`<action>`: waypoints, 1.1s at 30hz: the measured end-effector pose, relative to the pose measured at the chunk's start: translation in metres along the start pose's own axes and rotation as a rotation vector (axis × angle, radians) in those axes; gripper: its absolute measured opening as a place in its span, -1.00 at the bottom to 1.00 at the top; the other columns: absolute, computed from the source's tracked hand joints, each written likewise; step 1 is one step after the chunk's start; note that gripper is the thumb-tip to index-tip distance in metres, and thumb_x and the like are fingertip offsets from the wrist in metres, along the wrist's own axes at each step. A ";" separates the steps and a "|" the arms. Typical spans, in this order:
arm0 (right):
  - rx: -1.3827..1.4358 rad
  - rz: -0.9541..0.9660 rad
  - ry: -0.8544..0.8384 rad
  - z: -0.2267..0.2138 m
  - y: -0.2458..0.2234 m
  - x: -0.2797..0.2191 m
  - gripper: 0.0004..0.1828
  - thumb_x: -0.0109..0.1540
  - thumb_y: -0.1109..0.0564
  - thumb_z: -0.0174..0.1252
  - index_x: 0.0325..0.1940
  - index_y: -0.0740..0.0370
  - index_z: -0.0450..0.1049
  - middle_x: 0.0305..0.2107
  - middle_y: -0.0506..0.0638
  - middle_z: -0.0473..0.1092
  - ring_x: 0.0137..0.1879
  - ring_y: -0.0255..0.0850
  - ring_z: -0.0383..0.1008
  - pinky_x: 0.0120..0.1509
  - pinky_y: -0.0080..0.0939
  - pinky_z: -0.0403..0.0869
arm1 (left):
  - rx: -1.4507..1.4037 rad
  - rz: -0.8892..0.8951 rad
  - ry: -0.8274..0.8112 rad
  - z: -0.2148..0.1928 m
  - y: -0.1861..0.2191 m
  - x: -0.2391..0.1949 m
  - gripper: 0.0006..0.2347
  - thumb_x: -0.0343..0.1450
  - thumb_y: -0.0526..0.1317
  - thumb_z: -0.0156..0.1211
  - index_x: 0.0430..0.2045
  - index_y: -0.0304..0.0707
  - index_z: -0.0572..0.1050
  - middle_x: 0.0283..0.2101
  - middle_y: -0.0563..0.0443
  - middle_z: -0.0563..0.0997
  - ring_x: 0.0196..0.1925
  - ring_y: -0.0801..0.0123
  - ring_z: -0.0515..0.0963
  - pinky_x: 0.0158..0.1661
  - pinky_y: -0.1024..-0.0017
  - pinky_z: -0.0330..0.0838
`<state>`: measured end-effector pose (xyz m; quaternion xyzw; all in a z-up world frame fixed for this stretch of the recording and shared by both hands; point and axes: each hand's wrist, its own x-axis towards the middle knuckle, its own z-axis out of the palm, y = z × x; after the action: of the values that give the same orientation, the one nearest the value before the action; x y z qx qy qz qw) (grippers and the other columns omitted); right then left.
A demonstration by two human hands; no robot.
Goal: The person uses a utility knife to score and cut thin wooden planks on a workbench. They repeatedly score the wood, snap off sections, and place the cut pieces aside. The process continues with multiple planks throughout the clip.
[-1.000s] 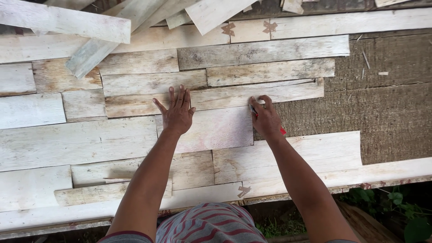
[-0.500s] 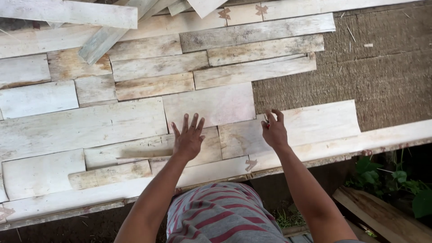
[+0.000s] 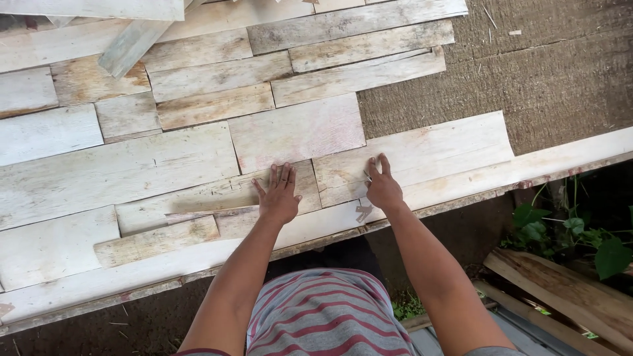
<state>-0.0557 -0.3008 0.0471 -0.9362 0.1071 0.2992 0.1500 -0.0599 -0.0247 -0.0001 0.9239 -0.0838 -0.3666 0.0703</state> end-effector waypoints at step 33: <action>0.015 -0.424 0.075 -0.042 0.040 0.130 -0.66 0.29 -0.09 0.23 0.05 0.03 0.34 -0.01 -0.04 0.23 -0.11 0.27 0.59 -0.01 0.27 0.65 | -0.366 -0.343 0.013 -0.009 0.099 0.022 -0.24 0.52 0.04 0.07 0.55 0.04 -0.28 0.62 0.21 -0.42 0.62 0.02 -0.46 0.40 -0.45 -0.28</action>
<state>0.0583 -0.3671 -0.0057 -0.9472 -0.0847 0.2249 0.2124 -0.0486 -0.1253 0.0109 0.8988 0.1427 -0.3765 0.1737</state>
